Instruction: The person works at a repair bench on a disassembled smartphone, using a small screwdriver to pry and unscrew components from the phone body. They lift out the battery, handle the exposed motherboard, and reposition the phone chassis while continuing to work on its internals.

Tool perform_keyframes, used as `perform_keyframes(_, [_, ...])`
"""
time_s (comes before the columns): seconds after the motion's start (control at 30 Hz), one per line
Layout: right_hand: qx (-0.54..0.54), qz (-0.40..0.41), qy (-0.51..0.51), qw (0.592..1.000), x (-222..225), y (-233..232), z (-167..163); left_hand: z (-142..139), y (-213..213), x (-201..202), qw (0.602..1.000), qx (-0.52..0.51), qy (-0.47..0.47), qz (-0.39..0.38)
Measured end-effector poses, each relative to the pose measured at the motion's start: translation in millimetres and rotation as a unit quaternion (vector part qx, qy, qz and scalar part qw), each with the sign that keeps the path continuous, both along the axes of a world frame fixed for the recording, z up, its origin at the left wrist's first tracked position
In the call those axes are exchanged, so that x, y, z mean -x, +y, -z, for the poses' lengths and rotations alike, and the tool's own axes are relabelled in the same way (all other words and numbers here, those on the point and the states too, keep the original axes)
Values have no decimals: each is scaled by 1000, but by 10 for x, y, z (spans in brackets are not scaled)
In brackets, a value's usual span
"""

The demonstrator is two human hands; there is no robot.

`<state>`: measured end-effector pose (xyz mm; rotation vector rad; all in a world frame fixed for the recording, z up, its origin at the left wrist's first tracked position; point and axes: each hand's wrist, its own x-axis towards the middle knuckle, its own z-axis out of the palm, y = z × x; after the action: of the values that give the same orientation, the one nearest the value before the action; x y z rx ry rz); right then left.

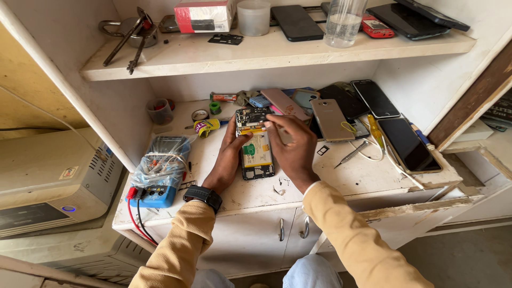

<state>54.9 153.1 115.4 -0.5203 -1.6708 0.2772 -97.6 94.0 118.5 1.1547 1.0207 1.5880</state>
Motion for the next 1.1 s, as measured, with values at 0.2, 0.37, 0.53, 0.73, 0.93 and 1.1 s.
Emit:
perform_keyframes(0.2, [-66,49,-71,994,12,-67,-48,24,-1,13,1000,7,9,10])
perform_keyframes(0.37, [-57,59,-80,993,5,-116,-89,25,-14,14,999,21,18,17])
perform_keyframes(0.53, [-55,52,-71,995,10,-166,-96,-13,-45,4,999,9,3,30])
perform_keyframes(0.73, [-65,55,-47,995,-12,-124,-50,-32,-58,-1,999,32,20,13])
perform_keyframes(0.93, [-34,62,-20,997,-14,-57,7,-15,-47,4,999,22,24,17])
perform_keyframes(1.1, [-45,75,-49,995,-4,-45,18,-23,-45,2,999,29,27,16])
